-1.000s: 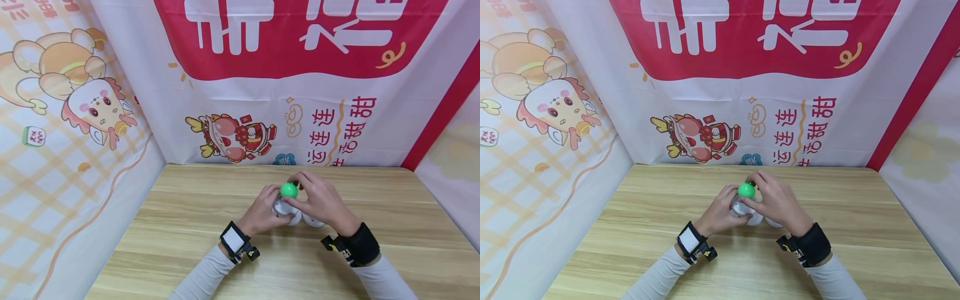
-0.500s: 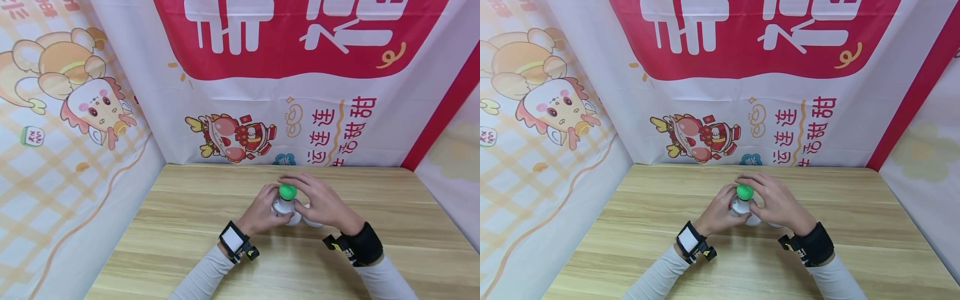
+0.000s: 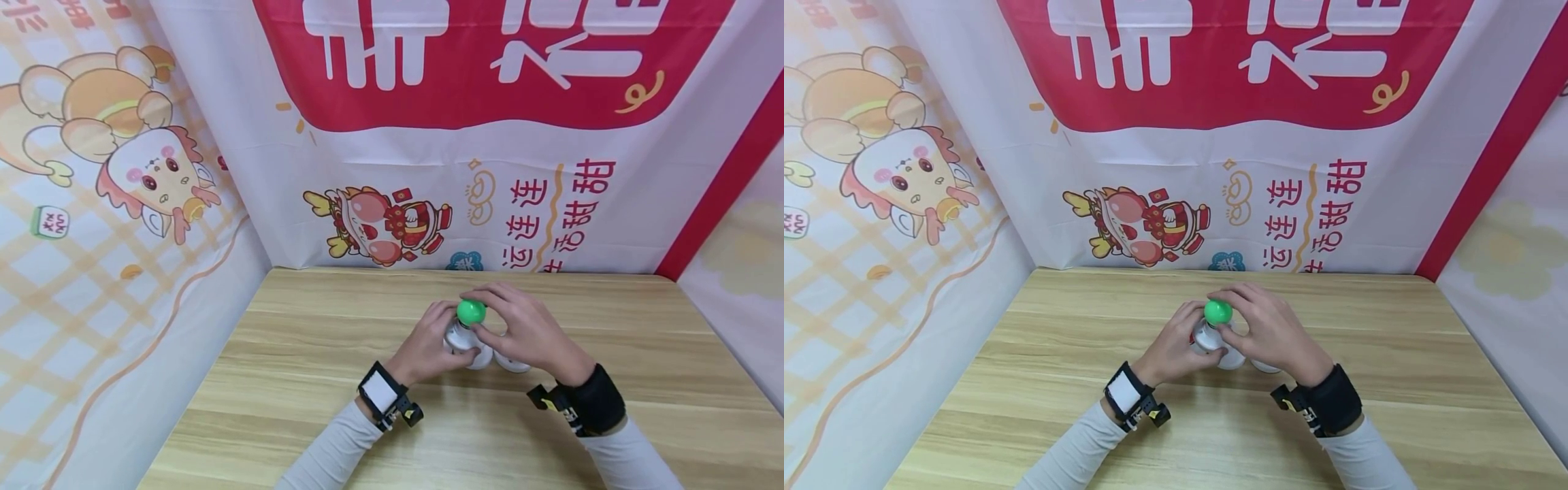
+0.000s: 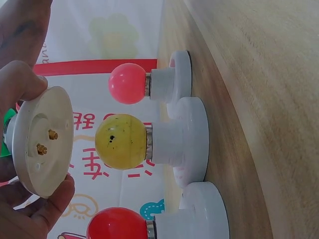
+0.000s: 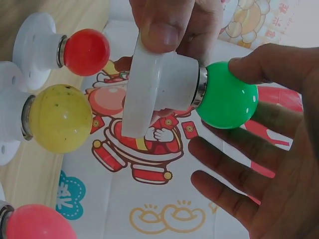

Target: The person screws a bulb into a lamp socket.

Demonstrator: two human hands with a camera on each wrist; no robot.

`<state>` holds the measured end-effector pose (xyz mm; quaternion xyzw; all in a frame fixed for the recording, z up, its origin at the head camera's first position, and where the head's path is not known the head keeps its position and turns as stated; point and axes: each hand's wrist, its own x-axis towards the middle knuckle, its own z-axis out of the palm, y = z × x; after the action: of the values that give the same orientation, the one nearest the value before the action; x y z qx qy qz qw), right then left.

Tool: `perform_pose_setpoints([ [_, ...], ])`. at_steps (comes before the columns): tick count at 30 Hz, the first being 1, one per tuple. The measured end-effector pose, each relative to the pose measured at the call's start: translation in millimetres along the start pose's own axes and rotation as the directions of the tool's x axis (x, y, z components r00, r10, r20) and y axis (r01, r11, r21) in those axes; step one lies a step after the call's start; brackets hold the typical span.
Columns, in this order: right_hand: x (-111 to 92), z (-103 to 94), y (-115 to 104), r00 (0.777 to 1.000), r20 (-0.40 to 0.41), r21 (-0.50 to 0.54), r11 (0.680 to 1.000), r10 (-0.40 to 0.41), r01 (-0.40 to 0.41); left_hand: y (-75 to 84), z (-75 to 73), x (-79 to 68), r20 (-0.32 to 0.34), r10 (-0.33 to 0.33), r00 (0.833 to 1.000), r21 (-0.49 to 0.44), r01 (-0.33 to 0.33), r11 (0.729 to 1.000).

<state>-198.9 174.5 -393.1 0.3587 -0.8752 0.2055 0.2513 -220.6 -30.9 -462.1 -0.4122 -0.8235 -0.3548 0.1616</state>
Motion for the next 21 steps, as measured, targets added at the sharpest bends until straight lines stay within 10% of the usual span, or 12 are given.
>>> perform_pose_setpoints([
  [21,-0.9,-0.4,-1.5,1.0,0.01,-0.016,1.0,-0.002,0.002,2.5,-1.6,-1.0,0.005,-0.025,1.0,0.008,0.025,1.0],
])
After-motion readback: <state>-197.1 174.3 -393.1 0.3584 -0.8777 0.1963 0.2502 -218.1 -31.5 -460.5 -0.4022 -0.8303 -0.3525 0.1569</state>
